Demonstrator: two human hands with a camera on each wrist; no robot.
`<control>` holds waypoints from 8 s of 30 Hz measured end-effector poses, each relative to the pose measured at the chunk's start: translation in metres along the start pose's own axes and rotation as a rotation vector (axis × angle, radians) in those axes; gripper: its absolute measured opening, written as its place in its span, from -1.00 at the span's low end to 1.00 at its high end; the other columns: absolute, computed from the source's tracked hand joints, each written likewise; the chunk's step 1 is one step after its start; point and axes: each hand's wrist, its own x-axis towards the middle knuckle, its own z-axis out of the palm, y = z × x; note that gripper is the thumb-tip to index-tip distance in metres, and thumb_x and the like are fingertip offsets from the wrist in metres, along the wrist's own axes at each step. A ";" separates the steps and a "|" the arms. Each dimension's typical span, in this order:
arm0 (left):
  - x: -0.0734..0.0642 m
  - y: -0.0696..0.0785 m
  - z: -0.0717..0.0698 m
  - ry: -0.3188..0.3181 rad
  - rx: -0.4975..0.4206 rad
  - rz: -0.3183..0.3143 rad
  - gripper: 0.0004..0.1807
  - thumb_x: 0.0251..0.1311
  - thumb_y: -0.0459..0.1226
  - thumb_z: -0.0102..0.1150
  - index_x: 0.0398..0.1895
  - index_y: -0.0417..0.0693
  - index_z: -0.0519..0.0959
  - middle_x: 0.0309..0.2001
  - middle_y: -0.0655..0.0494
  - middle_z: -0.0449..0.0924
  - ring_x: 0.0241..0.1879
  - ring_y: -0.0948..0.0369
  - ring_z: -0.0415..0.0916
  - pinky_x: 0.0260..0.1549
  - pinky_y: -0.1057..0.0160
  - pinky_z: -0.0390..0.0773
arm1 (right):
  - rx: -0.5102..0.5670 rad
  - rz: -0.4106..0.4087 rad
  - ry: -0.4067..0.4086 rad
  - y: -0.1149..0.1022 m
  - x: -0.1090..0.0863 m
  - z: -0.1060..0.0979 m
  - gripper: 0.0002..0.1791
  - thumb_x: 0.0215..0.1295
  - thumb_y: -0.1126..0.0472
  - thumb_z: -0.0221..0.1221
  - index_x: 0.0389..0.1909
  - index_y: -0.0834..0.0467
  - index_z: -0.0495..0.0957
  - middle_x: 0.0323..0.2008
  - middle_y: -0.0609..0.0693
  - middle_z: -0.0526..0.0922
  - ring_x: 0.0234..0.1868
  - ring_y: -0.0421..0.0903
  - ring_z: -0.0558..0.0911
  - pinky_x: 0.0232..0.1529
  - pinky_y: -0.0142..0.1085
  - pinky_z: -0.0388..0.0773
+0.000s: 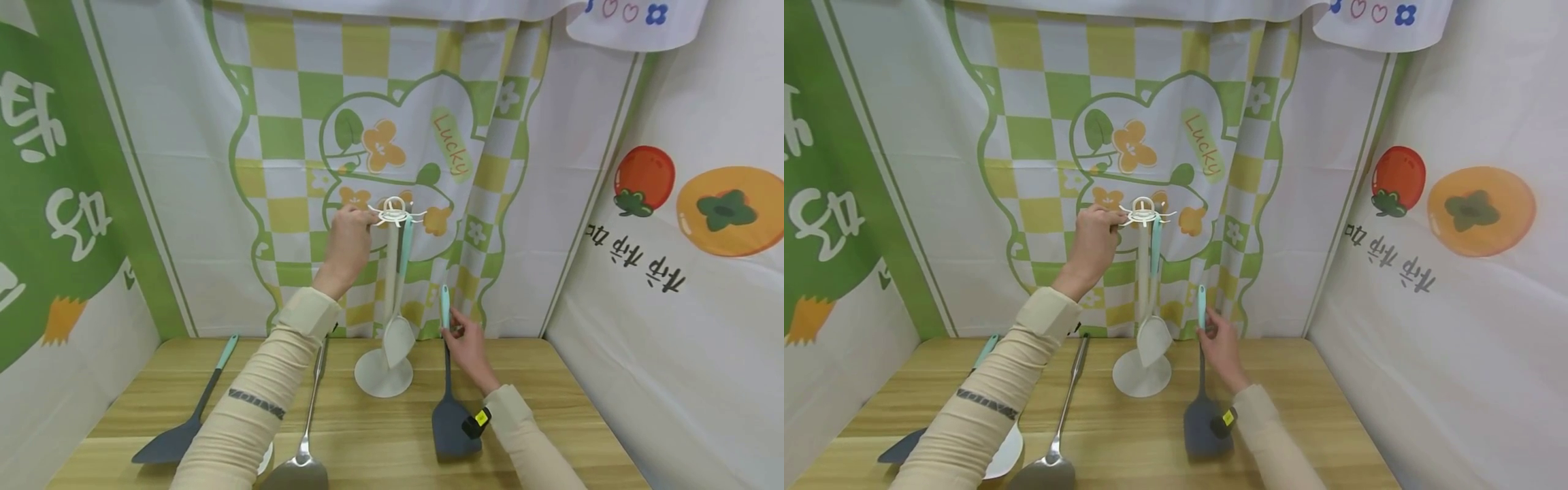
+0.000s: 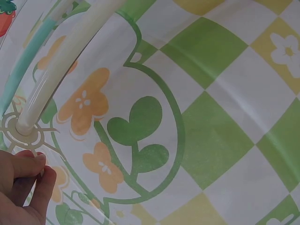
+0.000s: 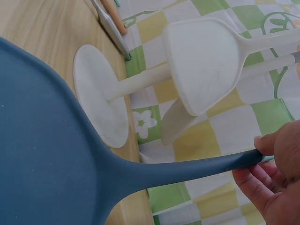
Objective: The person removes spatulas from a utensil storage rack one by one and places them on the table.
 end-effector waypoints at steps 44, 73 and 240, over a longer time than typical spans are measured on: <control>0.001 0.001 -0.002 0.016 -0.071 0.129 -0.81 0.18 -0.67 0.19 -0.28 -0.37 0.74 -0.14 -0.23 0.73 0.02 -0.14 0.58 0.10 0.03 0.62 | -0.008 0.058 -0.094 0.017 -0.017 -0.003 -0.45 0.31 0.41 0.30 0.33 0.33 0.48 -0.24 0.25 0.63 -0.52 -0.06 0.53 -0.60 -0.40 0.49; 0.012 -0.009 -0.002 -0.054 -0.139 0.130 -0.68 0.19 -0.72 0.09 -0.32 -0.32 0.79 -0.28 -0.21 0.77 -0.29 -0.10 0.71 -0.20 0.06 0.74 | -0.035 0.033 -0.073 0.036 -0.020 0.008 -0.48 0.20 0.49 0.35 0.22 0.40 0.55 -0.34 0.26 0.65 -0.55 -0.07 0.56 -0.59 -0.43 0.52; 0.012 -0.008 -0.005 -0.087 -0.064 0.108 -0.76 0.22 -0.63 0.20 -0.27 -0.26 0.79 -0.24 -0.15 0.79 -0.23 -0.04 0.73 -0.13 0.13 0.73 | 0.330 -0.358 0.069 -0.154 0.062 0.021 -0.34 0.35 0.68 0.01 0.47 0.45 0.19 0.02 0.57 0.41 -0.10 0.52 0.59 -0.21 0.30 0.67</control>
